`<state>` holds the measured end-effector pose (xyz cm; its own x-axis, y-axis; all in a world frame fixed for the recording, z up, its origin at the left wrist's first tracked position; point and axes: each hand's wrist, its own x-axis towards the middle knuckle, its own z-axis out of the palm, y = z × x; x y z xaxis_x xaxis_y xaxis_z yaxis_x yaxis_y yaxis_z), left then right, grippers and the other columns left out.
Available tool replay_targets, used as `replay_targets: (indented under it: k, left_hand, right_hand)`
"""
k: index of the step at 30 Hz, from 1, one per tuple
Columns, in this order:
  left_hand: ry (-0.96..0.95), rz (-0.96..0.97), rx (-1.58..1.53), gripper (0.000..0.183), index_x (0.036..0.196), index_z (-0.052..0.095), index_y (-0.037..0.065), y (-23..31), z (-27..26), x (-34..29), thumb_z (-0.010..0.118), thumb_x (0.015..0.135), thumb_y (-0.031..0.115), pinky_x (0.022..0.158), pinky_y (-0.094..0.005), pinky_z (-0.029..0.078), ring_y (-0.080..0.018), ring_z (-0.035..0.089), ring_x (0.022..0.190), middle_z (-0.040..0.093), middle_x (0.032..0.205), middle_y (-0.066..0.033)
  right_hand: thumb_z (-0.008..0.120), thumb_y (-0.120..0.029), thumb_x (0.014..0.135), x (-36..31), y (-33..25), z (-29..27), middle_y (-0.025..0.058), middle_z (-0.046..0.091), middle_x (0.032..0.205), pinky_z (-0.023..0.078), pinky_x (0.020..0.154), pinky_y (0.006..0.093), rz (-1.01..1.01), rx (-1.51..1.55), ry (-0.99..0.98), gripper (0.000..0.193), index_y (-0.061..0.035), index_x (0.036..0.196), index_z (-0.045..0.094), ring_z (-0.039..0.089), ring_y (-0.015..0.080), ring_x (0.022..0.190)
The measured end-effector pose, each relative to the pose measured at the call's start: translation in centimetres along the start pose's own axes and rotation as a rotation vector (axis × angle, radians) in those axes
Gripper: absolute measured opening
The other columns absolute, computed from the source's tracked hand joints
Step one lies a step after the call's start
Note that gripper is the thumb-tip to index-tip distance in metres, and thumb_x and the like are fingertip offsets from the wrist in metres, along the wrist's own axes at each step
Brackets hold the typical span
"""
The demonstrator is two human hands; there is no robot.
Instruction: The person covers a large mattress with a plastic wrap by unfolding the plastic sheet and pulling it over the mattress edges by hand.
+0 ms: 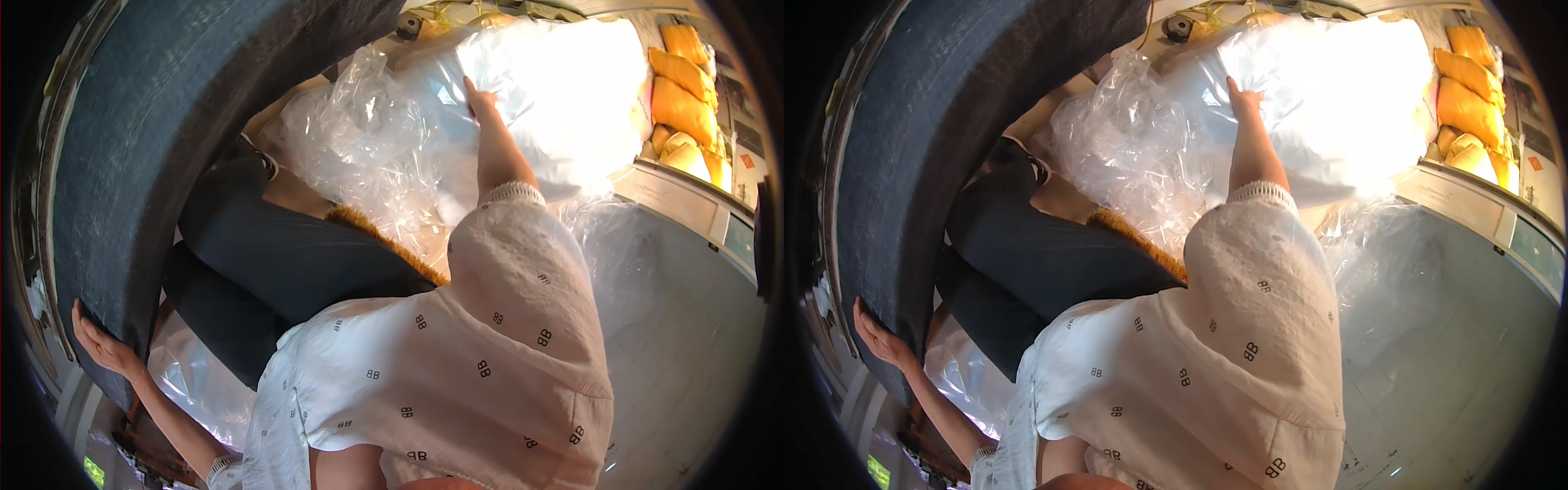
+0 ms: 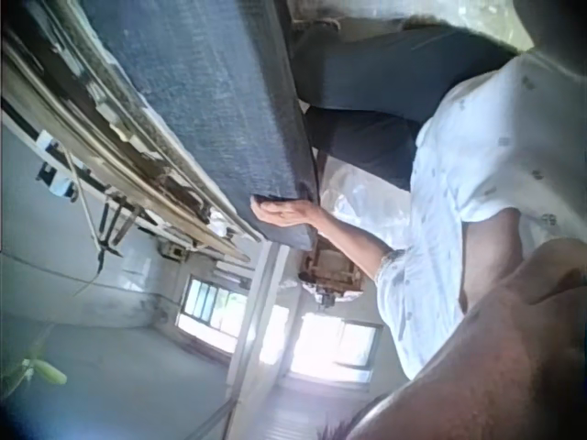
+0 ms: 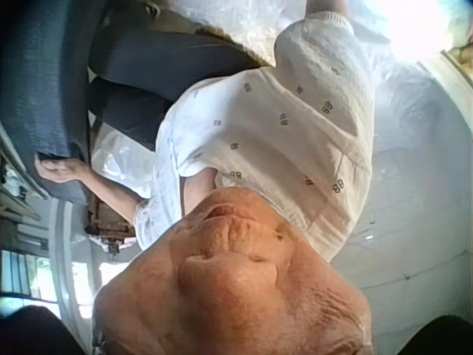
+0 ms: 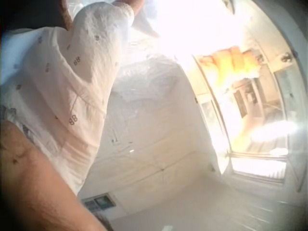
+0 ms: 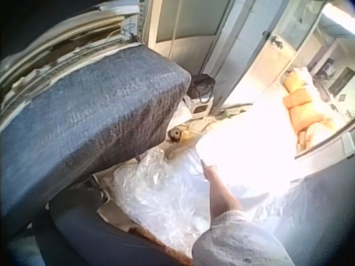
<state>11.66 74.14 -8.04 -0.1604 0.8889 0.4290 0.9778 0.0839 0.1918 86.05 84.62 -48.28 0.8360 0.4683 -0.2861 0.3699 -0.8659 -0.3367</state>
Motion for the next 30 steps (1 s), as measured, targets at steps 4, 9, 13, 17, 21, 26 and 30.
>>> replay_targets:
  k: [4, 9, 13, 17, 21, 26, 30]
  left_hand:
    - [0.001, -0.025, 0.033, 0.034, 0.115, 0.055, 0.001, -0.5, -1.3, -0.5, 0.034, 0.096, 0.02, 0.096, -0.0313, 0.034, -0.0226, 0.049, 0.11, 0.056, 0.116, -0.0103]
    - [-0.011, -0.007, -0.007, 0.034, 0.116, 0.054, 0.001, 0.0, -0.7, 0.0, 0.034, 0.096, 0.02, 0.097, -0.0308, 0.033, -0.0223, 0.048, 0.111, 0.054, 0.117, -0.0104]
    - [-0.027, 0.016, -0.011, 0.034, 0.116, 0.054, 0.001, -0.4, -0.7, -0.1, 0.035, 0.096, 0.02, 0.096, -0.0307, 0.033, -0.0222, 0.048, 0.111, 0.054, 0.117, -0.0107]
    - [-0.016, 0.026, 0.003, 0.034, 0.116, 0.054, 0.002, -0.6, -0.8, -0.2, 0.036, 0.095, 0.021, 0.096, -0.0307, 0.033, -0.0225, 0.048, 0.111, 0.054, 0.117, -0.0109]
    - [-0.038, 0.01, -0.055, 0.035, 0.118, 0.052, 0.003, -1.0, 1.0, 0.1, 0.035, 0.096, 0.023, 0.097, -0.0305, 0.032, -0.023, 0.047, 0.113, 0.053, 0.12, -0.0105]
    - [-0.124, 0.084, -0.029, 0.034, 0.12, 0.05, 0.002, -2.0, -2.4, 1.7, 0.04, 0.095, 0.022, 0.095, -0.0305, 0.034, -0.0216, 0.049, 0.111, 0.053, 0.118, -0.0112]
    - [-0.096, -0.006, -0.071, 0.033, 0.122, 0.049, 0.002, -2.2, -2.4, 2.2, 0.042, 0.095, 0.019, 0.094, -0.0292, 0.037, -0.0186, 0.05, 0.111, 0.053, 0.12, -0.0099]
  right_hand:
    - [0.062, -0.052, 0.07, -4.5, -3.1, -1.6, 0.0198, 0.06, 0.084, 0.045, 0.067, 0.0354, 0.167, -0.013, -0.169, 0.084, 0.0175, 0.11, 0.038, 0.057, 0.0242, 0.077]
    - [0.051, -0.013, 0.076, -3.8, -0.6, -4.0, 0.0179, 0.065, 0.086, 0.047, 0.077, 0.0363, -0.033, -0.066, -0.187, 0.024, -0.0018, 0.095, 0.06, 0.062, 0.0296, 0.086]
    - [0.046, -0.009, 0.078, -4.2, 1.2, -5.9, 0.0175, 0.065, 0.083, 0.049, 0.074, 0.0351, -0.071, -0.04, -0.277, 0.022, 0.0018, 0.093, 0.059, 0.063, 0.0281, 0.088]
    - [0.04, 0.0, 0.077, -5.4, 3.0, -8.7, 0.015, 0.064, 0.083, 0.052, 0.065, 0.0379, 0.328, 0.83, -0.324, 0.017, 0.0034, 0.083, 0.055, 0.063, 0.0279, 0.087]
    - [0.033, -0.007, 0.08, -1.8, 15.1, -14.3, 0.0039, 0.051, 0.063, 0.042, 0.045, 0.0358, 0.486, 1.72, -0.169, 0.013, -0.0089, 0.076, 0.046, 0.053, 0.0205, 0.055]
    - [0.048, -0.049, 0.086, -7.3, 22.6, -27.8, 0.0082, 0.056, 0.082, 0.041, 0.073, 0.0304, -0.126, 0.25, 0.42, 0.05, -0.0002, 0.09, 0.058, 0.05, 0.0169, 0.076]
    - [0.038, -0.026, 0.093, -7.3, 27.3, -40.3, 0.0049, 0.057, 0.085, 0.043, 0.071, 0.0276, 0.213, 1.219, 0.98, 0.029, -0.0052, 0.096, 0.058, 0.052, 0.0144, 0.079]
